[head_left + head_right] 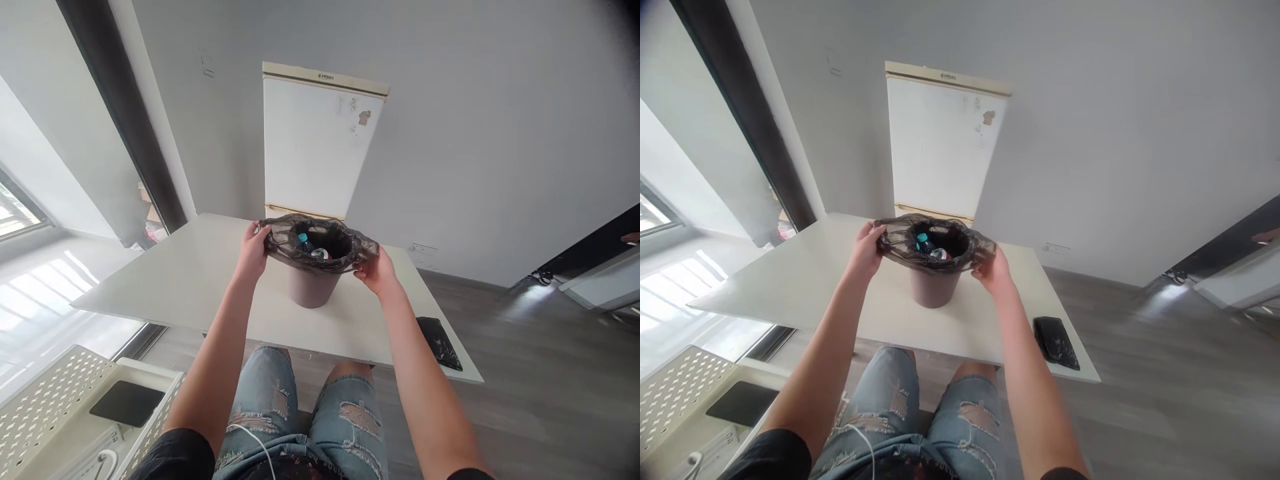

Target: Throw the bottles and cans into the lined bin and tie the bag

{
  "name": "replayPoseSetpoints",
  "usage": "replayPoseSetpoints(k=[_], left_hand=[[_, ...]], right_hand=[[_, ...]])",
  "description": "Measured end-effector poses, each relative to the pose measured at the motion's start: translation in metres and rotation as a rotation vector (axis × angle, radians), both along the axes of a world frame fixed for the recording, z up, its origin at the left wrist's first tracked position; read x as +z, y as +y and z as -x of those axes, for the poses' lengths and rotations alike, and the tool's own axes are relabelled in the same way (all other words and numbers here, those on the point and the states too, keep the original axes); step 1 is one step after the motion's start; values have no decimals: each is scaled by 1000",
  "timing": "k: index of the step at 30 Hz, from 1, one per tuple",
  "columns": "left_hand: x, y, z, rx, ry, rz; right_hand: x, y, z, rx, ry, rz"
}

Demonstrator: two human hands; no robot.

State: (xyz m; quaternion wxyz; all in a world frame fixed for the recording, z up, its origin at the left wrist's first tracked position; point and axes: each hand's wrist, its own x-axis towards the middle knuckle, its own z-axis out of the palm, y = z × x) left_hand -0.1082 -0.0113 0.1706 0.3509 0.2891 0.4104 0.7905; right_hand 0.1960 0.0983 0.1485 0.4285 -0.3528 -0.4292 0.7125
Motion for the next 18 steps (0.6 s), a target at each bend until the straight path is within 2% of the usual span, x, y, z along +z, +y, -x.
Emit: replayPoseSetpoints(k=[2, 4, 6, 9, 13, 18], left_hand=[[15, -3, 1, 13, 1, -37], [26, -5, 1, 17, -16, -61], [33, -5, 0, 34, -51, -80], [39, -7, 2, 98, -88, -122], [44, -12, 11, 152, -52, -161], [55, -14, 24, 203, 31, -196]], right_hand=[[11, -1, -1, -26, 14, -11], [20, 0, 3, -60, -86, -53], [28, 3, 6, -154, -176, -116], [41, 6, 3, -280, -82, -197], [55, -5, -13, -286, 56, -237], [69, -19, -33, -375, 45, -336]])
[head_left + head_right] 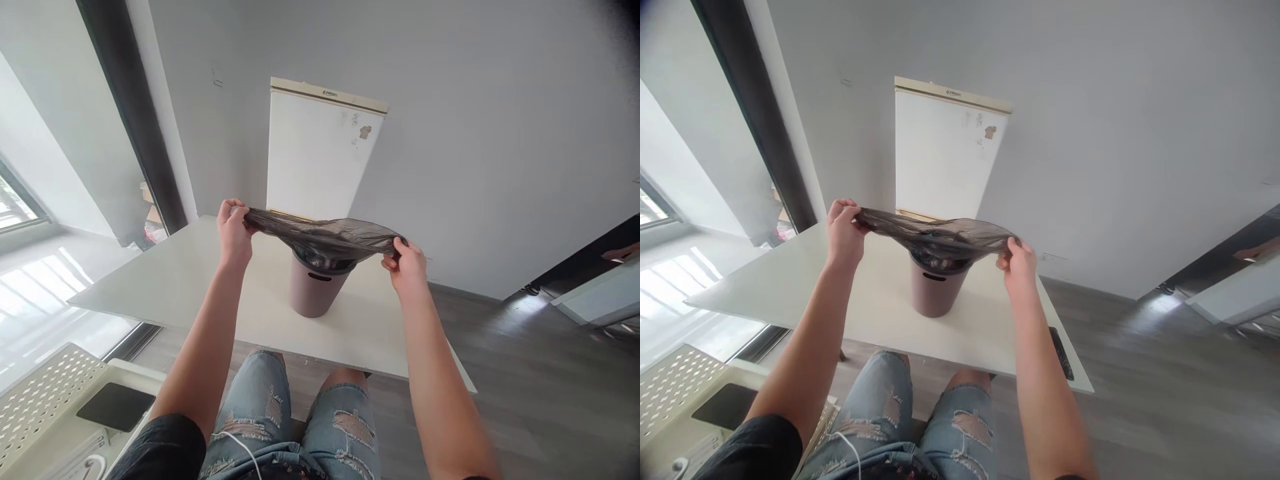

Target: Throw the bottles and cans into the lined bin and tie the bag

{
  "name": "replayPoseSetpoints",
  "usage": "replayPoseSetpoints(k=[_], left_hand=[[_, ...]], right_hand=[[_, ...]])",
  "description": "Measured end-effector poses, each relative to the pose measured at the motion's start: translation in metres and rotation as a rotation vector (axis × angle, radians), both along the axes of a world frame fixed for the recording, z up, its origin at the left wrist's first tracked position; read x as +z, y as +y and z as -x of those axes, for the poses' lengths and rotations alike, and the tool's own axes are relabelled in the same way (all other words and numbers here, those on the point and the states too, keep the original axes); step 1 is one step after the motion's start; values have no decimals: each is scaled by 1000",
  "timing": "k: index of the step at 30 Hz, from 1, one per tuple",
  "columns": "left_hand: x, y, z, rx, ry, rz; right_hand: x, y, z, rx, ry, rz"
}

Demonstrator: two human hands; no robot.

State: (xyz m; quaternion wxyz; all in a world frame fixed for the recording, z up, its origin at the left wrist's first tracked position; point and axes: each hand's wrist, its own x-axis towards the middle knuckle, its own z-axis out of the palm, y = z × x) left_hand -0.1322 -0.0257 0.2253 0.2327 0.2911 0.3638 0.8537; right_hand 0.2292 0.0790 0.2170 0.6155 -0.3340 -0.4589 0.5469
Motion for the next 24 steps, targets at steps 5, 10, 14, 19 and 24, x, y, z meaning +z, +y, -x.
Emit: replayPoseSetpoints(k=[5, 10, 14, 19, 24], left_hand=[[-7, 15, 17, 34, -19, 14], [-59, 34, 16, 54, -138, -12], [-107, 42, -14, -333, -130, 149], [-105, 58, -49, -466, 164, 61], [-61, 67, -62, -471, 81, -154]], right_hand=[[8, 16, -24, -19, -59, 66], [-19, 27, -23, -14, 214, 138], [-61, 22, -7, 141, 327, -50], [-84, 31, 14, 273, 12, -53], [-69, 48, 26, 97, 127, -98]])
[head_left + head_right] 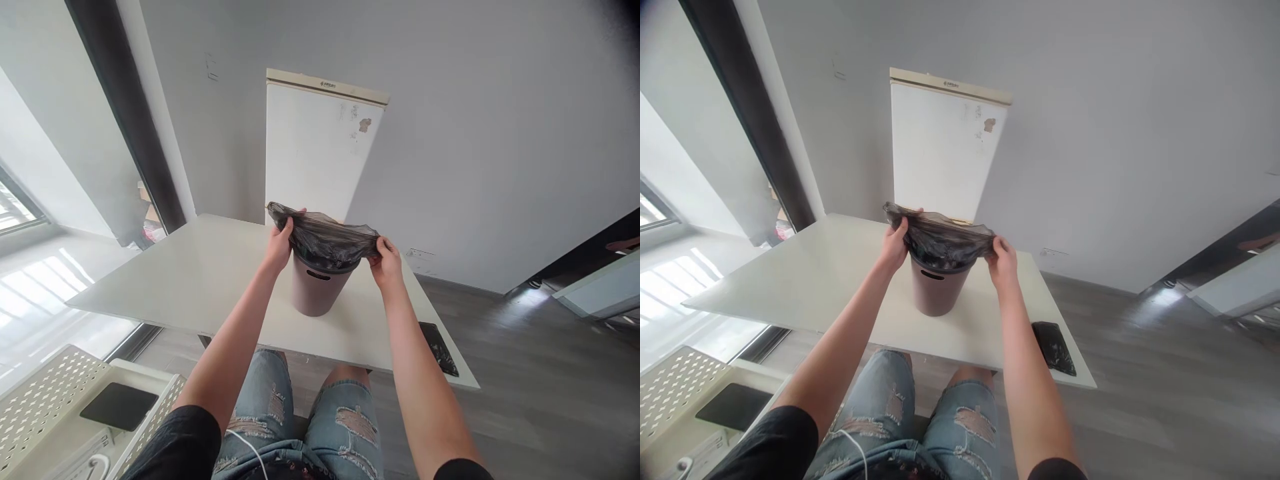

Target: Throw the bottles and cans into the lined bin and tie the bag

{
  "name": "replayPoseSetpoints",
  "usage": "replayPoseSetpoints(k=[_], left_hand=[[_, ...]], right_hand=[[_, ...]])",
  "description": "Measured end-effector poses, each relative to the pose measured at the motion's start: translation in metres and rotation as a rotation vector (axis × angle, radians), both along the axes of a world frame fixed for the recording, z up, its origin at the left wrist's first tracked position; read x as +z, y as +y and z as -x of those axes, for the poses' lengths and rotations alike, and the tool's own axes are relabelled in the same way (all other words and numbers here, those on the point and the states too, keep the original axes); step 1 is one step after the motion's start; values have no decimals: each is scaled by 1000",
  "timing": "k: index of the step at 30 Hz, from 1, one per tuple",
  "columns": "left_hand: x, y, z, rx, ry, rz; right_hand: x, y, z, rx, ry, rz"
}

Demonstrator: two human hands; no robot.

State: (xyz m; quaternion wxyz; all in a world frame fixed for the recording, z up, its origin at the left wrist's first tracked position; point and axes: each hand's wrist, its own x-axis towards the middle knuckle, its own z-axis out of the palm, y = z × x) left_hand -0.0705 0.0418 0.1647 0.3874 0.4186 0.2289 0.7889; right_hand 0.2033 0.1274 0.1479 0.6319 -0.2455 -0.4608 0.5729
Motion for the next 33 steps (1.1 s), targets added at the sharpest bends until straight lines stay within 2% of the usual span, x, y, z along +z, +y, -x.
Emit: replayPoseSetpoints(k=[5, 9, 11, 13, 16, 18, 20, 24, 29, 33], left_hand=[[19, -7, 1, -64, -140, -108], [37, -12, 7, -100, -152, -51], [49, -13, 3, -146, -101, 29], [60, -16, -6, -212, 2, 120], [69, -21, -27, -251, 242, 172], [70, -24, -37, -173, 415, 145], [67, -25, -43, -31, 535, 105], [57, -23, -47, 199, 616, 26], [50, -24, -54, 176, 630, 5], [53, -27, -60, 292, 581, 45]], right_hand=[[13, -6, 6, 49, 228, -65], [41, -14, 15, 66, 299, -97], [63, -19, 23, 146, 199, -93], [84, -25, 32, 306, 41, -90], [103, -32, 49, 492, -186, -126], [105, -35, 59, 469, -317, -148], [99, -37, 67, 372, -392, -166], [82, -42, 76, 253, -345, -201], [70, -50, 85, 204, -251, -187], [70, -53, 82, 205, -183, -180]])
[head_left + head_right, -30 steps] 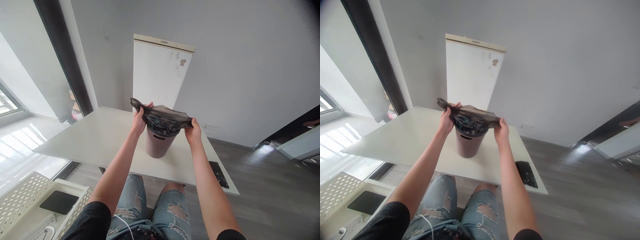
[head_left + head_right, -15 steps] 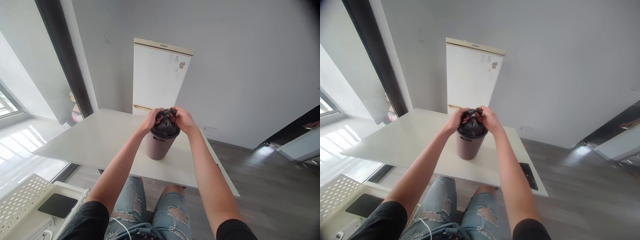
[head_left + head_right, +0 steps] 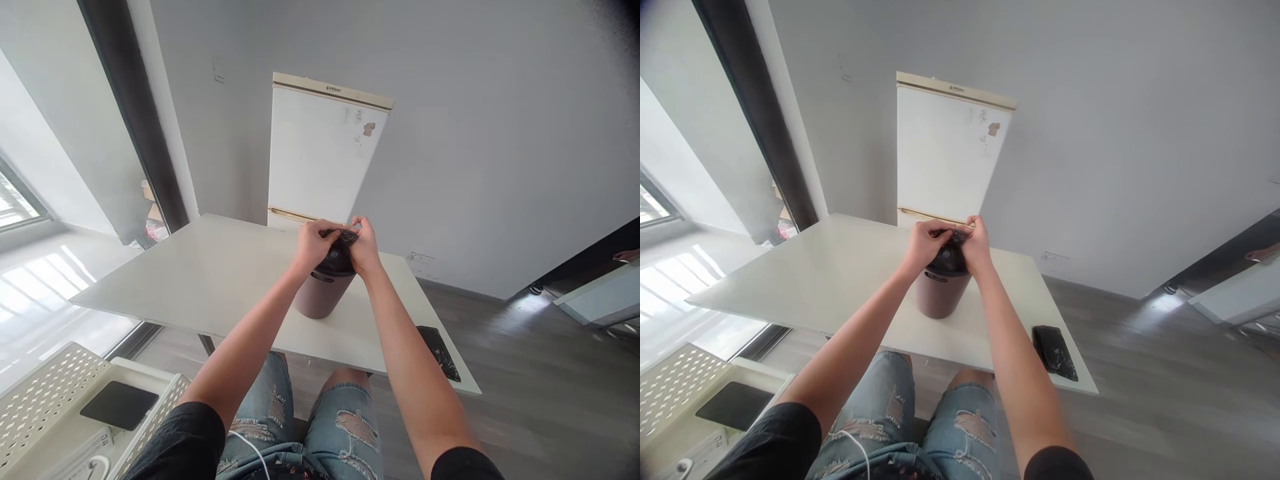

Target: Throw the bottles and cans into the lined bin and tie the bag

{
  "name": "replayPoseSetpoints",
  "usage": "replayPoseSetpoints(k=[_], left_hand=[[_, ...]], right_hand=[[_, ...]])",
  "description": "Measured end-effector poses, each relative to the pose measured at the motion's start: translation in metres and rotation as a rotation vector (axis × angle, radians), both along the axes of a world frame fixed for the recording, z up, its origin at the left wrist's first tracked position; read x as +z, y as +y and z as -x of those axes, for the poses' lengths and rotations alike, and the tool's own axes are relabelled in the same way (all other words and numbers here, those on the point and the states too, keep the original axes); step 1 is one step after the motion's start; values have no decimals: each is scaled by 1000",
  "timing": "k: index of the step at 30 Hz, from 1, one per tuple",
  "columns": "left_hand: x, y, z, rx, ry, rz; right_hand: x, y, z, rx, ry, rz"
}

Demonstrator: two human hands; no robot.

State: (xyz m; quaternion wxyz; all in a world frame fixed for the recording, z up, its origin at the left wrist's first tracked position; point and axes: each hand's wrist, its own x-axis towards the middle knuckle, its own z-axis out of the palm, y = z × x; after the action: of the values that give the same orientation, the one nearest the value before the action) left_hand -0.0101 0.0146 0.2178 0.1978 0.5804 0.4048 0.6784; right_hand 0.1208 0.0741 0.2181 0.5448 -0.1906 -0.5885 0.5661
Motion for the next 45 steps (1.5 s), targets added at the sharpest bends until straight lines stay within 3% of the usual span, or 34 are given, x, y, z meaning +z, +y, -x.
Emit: replayPoseSetpoints(k=[4, 7, 11, 15, 18, 20, 23, 26, 28, 32, 35, 38, 42, 45], left_hand=[[1, 0, -2, 83, -28, -14], [-3, 4, -2, 106, -65, -13], [-10, 13, 3, 89, -231, 19], [-11, 16, 12, -101, -344, 70], [-8, 14, 16, -343, -232, 150], [-5, 14, 16, -404, -172, 175], [-2, 15, 13, -279, -200, 164], [-2, 13, 7, -85, -197, 147], [-3, 9, 3, 53, -140, 92], [-3, -2, -1, 221, 110, -48], [3, -8, 3, 159, 408, -32], [12, -12, 11, 59, 554, -28], [18, -12, 17, -38, 507, 44], [16, -9, 18, -166, 280, 155]], right_hand=[[3, -4, -11, 66, 5, -74], [2, -5, -18, 82, -117, -116], [-3, 0, -23, -25, -322, -145], [-5, 4, -20, -228, -94, -141], [-3, 2, -17, -196, -18, -150], [0, 1, -15, -100, -72, -162], [2, -2, -16, 41, -154, -179], [2, -7, -18, 44, -215, -192], [1, -12, -17, -42, -262, -249], [0, -26, -13, -395, -427, -486], [2, -31, -13, -544, -470, -605], [5, -28, -17, -530, -471, -656], [6, -21, -23, -493, -467, -714], [3, -24, -26, -517, -509, -801]])
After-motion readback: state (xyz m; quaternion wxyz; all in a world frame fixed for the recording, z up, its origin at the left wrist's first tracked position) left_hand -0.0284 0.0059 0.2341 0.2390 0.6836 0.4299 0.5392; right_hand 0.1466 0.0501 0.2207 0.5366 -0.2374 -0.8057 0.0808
